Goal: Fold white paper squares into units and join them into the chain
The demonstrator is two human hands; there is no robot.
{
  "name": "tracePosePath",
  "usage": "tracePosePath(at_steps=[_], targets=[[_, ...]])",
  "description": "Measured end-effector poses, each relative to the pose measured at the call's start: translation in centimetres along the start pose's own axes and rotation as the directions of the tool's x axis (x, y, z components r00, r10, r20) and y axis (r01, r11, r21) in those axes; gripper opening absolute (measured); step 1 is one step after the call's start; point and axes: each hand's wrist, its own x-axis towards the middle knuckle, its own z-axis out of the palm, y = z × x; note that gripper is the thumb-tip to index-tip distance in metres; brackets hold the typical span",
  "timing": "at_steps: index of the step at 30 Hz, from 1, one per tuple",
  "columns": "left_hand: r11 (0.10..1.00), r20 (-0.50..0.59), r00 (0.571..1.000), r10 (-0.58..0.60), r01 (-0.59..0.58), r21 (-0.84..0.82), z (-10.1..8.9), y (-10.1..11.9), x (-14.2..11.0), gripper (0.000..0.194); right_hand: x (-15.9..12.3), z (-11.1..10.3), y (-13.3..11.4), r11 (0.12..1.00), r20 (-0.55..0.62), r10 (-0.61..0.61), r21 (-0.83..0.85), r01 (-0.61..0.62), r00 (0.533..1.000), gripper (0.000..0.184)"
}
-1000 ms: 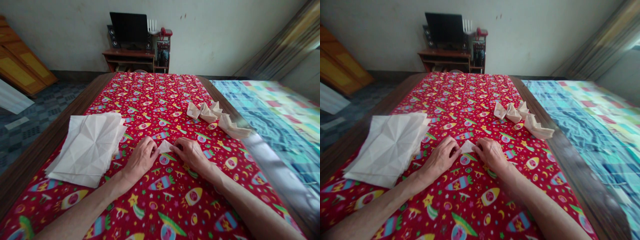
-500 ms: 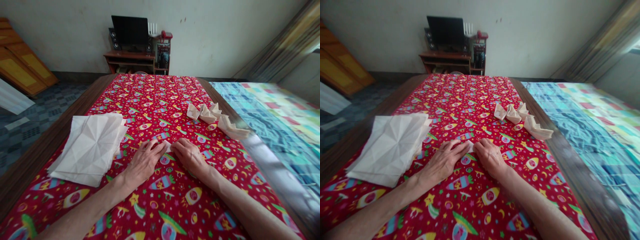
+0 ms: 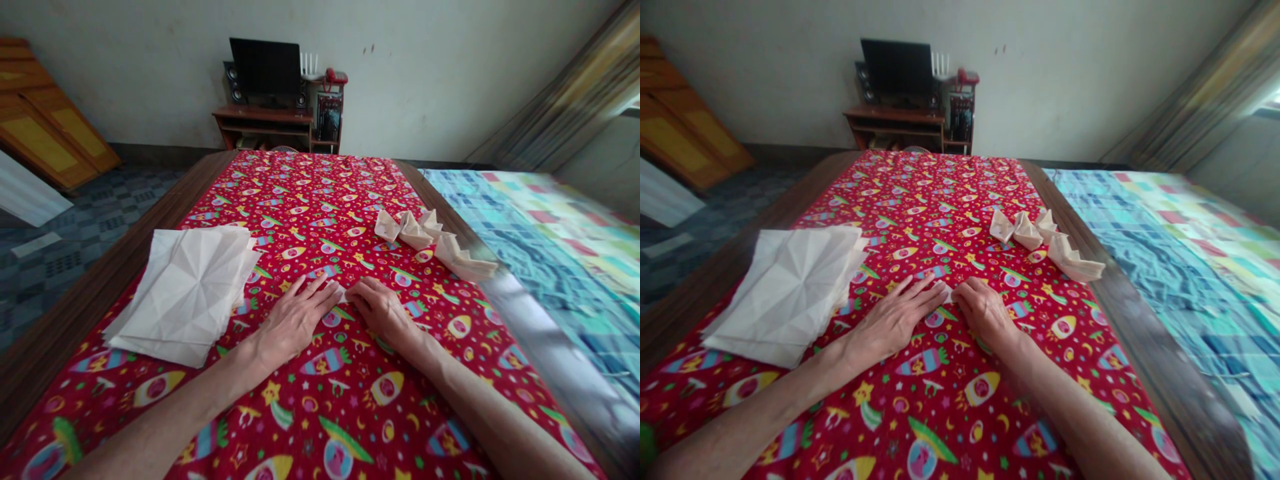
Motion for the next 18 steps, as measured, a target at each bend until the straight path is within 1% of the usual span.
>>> tracePosePath(at_steps=[5,7,10,12,14,16,18], targets=[[0.998,0.029,0.997,-0.066,0.066,-0.005,-0.4,-0.6,-1.0,0.067,-0.5,-0.3,0.5,0.999,0.002,0.016,0.032,-0.016,1.000,0.019],[0.998,0.020,0.998,-0.063,0.063,-0.007,-0.2,-0.8,-1.2,0.068,-0.7,-0.3,0.4,1.000,-0.016,0.004,-0.017,-0.004,1.000,0.019],[0.998,-0.059,0.997,-0.043,0.041,-0.047,0.4,-1.1,-0.9,0.058,-0.8,-0.4,-0.3,0.980,-0.043,-0.080,-0.185,0.071,0.996,0.020],[0.995,-0.139,0.990,-0.031,0.017,-0.103,0.8,-1.1,-0.5,0.050,-0.5,-0.5,-0.9,0.947,-0.006,-0.160,-0.282,0.152,0.987,0.021],[0.986,-0.207,0.977,-0.043,0.008,-0.168,1.1,-1.0,-0.2,0.048,-0.1,-0.5,-1.4,0.923,0.050,-0.201,-0.326,0.206,0.978,0.020],[0.972,-0.250,0.965,-0.075,0.015,-0.233,1.3,-0.9,0.1,0.050,0.4,-0.6,-1.5,0.917,0.092,-0.199,-0.334,0.219,0.976,0.019],[0.956,-0.282,0.952,-0.116,0.029,-0.292,1.4,-0.9,0.2,0.051,0.8,-0.6,-1.3,0.919,0.108,-0.196,-0.326,0.221,0.975,0.019]])
